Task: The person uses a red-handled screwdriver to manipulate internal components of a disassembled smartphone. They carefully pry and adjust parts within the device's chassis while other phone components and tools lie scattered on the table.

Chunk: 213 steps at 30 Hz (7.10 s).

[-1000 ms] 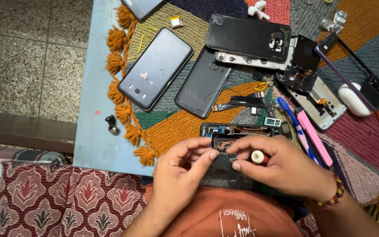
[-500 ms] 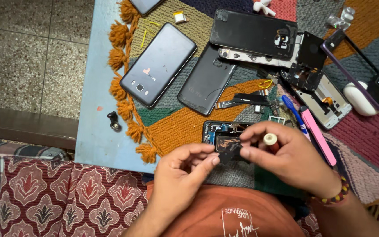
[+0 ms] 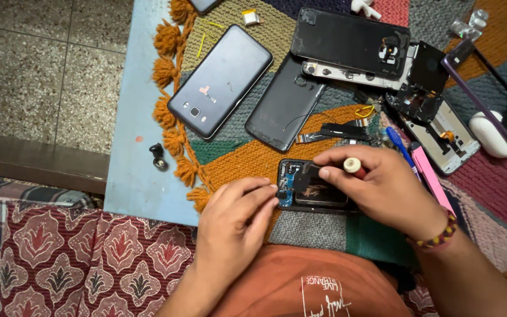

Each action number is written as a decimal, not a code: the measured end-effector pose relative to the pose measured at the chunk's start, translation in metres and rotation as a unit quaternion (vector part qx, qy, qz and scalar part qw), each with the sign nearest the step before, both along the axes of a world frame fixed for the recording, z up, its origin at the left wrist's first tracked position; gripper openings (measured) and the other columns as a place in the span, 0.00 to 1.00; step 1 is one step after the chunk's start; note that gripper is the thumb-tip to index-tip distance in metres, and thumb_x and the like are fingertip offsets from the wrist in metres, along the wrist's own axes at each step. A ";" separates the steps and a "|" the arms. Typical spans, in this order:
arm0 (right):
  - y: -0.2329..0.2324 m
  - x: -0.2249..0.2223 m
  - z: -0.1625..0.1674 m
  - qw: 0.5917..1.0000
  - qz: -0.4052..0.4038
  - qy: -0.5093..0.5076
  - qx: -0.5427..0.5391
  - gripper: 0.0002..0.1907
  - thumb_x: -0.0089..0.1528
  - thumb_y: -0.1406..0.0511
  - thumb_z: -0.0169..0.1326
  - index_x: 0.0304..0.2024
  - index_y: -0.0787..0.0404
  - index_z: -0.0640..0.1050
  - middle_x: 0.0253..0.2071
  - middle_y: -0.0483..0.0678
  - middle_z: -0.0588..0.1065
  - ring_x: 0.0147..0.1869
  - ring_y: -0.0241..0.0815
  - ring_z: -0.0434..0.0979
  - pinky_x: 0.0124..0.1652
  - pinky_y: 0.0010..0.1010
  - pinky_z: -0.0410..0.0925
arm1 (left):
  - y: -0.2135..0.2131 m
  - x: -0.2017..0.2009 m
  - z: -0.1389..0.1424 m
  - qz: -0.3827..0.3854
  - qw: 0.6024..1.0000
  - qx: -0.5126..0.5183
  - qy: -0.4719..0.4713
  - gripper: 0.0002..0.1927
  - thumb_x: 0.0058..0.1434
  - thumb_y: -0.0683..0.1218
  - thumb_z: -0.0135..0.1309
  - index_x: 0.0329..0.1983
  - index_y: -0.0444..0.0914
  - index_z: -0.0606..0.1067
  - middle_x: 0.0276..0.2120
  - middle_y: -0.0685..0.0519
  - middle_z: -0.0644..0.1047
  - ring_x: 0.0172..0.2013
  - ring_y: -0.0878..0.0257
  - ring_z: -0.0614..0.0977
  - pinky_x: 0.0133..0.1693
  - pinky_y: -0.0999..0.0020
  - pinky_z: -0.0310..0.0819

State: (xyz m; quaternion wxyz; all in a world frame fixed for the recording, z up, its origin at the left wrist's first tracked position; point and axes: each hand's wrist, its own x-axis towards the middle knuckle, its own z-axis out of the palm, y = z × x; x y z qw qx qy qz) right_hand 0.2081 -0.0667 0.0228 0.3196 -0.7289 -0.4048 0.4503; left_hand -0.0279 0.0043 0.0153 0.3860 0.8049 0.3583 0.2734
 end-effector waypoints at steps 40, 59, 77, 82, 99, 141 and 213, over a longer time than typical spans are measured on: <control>0.010 -0.022 0.017 0.916 0.164 -0.308 0.198 0.11 0.56 0.64 0.66 0.40 0.58 0.83 0.42 0.46 0.81 0.37 0.45 0.83 0.34 0.31 0.74 | 0.004 0.011 -0.003 -0.042 0.994 0.083 0.053 0.11 0.61 0.46 0.62 0.46 0.41 0.82 0.45 0.56 0.80 0.39 0.57 0.79 0.41 0.62 0.71; 0.002 -0.026 0.005 0.911 0.156 -0.321 0.206 0.11 0.58 0.63 0.64 0.43 0.57 0.83 0.44 0.47 0.80 0.38 0.45 0.82 0.35 0.32 0.74 | 0.004 0.008 -0.007 -0.052 0.993 0.092 0.053 0.13 0.59 0.48 0.64 0.45 0.39 0.81 0.55 0.51 0.78 0.39 0.56 0.80 0.40 0.61 0.72; -0.019 -0.003 0.009 0.929 0.117 -0.310 0.165 0.15 0.55 0.61 0.67 0.44 0.57 0.83 0.44 0.45 0.80 0.32 0.38 0.81 0.32 0.26 0.73 | 0.027 0.011 0.007 -0.184 0.974 0.083 0.106 0.19 0.60 0.50 0.61 0.52 0.38 0.79 0.60 0.53 0.76 0.36 0.56 0.78 0.39 0.60 0.74; -0.014 -0.008 0.005 0.923 0.118 -0.322 0.173 0.13 0.56 0.60 0.67 0.41 0.57 0.84 0.42 0.44 0.80 0.30 0.38 0.80 0.30 0.28 0.72 | 0.025 0.011 0.004 -0.178 0.973 0.102 0.102 0.17 0.62 0.50 0.60 0.51 0.38 0.79 0.59 0.52 0.77 0.37 0.57 0.79 0.40 0.60 0.74; -0.010 -0.017 0.004 0.913 0.158 -0.313 0.208 0.12 0.56 0.66 0.64 0.43 0.56 0.84 0.45 0.47 0.79 0.35 0.43 0.82 0.33 0.32 0.74 | 0.024 0.012 0.001 -0.176 0.973 0.118 0.092 0.15 0.62 0.49 0.60 0.50 0.38 0.79 0.57 0.52 0.78 0.37 0.57 0.79 0.39 0.61 0.73; -0.014 -0.018 -0.003 0.917 0.145 -0.303 0.216 0.15 0.59 0.66 0.63 0.49 0.52 0.81 0.51 0.43 0.79 0.42 0.43 0.84 0.39 0.30 0.76 | 0.005 0.020 0.000 -0.098 0.979 0.143 0.103 0.11 0.63 0.46 0.59 0.44 0.35 0.80 0.57 0.48 0.78 0.33 0.56 0.76 0.36 0.61 0.70; -0.019 -0.027 0.020 0.879 0.149 -0.340 0.299 0.14 0.56 0.67 0.67 0.44 0.61 0.83 0.45 0.48 0.79 0.38 0.43 0.83 0.33 0.31 0.74 | -0.006 0.033 -0.035 -0.002 0.791 -0.577 -0.203 0.13 0.64 0.34 0.56 0.52 0.26 0.77 0.39 0.49 0.83 0.38 0.69 0.83 0.42 0.75 0.79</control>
